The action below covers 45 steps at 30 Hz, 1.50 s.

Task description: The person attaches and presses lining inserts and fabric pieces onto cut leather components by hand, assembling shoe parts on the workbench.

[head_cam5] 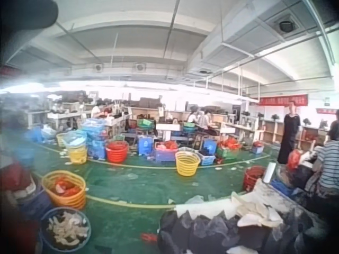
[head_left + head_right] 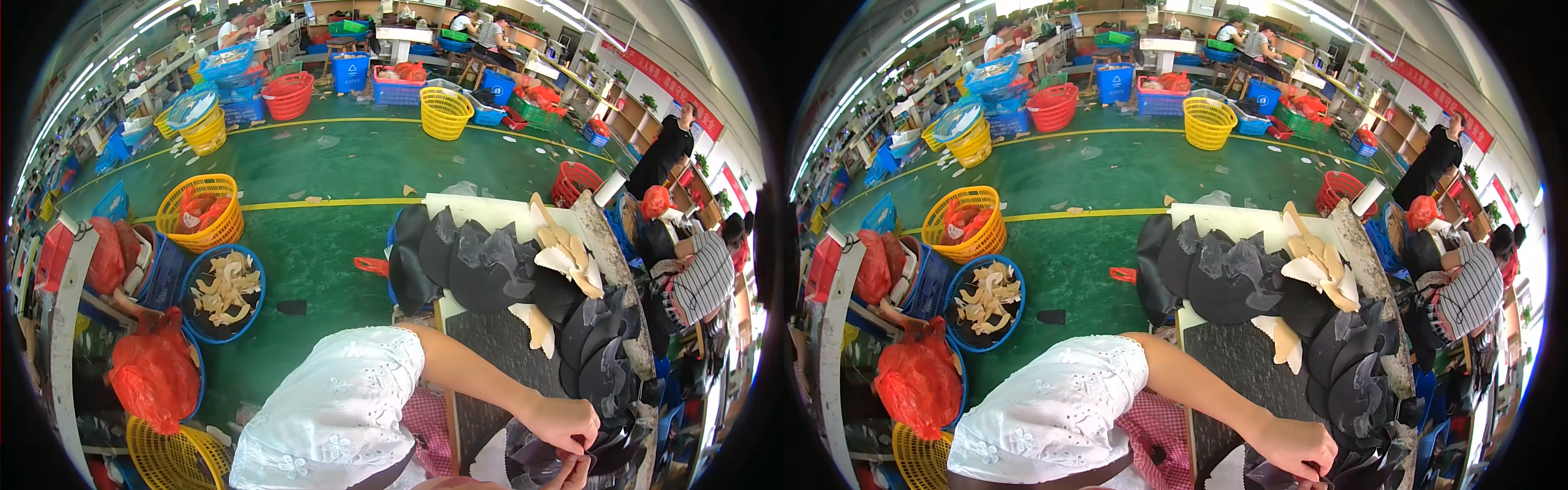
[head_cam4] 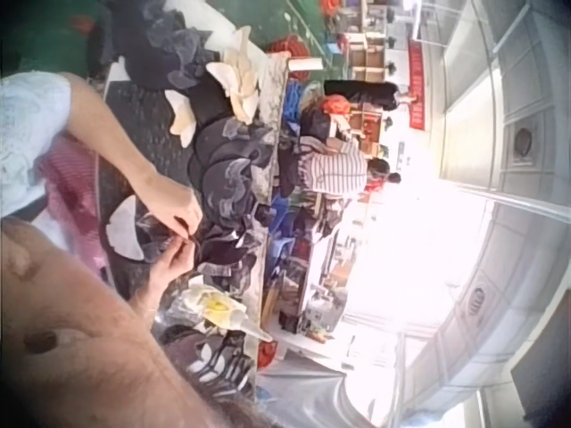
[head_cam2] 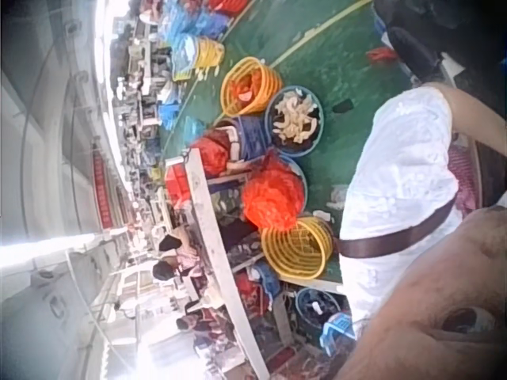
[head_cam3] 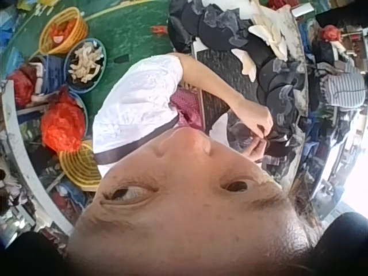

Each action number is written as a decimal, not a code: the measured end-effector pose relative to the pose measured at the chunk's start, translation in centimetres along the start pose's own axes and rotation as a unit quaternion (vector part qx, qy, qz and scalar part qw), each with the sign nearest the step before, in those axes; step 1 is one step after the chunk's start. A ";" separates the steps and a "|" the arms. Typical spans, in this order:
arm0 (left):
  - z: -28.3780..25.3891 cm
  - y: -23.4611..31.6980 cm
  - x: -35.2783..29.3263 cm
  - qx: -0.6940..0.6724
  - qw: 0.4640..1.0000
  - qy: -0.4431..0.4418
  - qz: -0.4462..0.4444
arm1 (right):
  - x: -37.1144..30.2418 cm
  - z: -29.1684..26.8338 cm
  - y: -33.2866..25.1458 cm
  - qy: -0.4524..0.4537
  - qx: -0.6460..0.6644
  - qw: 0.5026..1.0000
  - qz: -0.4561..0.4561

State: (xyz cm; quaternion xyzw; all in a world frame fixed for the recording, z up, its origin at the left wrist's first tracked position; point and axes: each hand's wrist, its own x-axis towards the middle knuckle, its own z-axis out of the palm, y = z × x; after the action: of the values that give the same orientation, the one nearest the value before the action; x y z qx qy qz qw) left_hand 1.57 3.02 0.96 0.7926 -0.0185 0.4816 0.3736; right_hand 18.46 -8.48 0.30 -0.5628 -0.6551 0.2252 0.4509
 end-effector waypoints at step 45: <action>-5.2 1.6 -0.2 -0.446 0.673 0.238 -0.540 | -12.8 -1.5 3.6 0.245 -0.122 0.955 0.114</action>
State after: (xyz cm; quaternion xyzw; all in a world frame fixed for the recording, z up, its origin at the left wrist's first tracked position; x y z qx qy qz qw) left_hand -3.05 4.95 3.02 0.2626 0.2898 0.3026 0.8692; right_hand 21.12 -19.85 -6.19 -0.7227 -0.4783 0.0484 0.4966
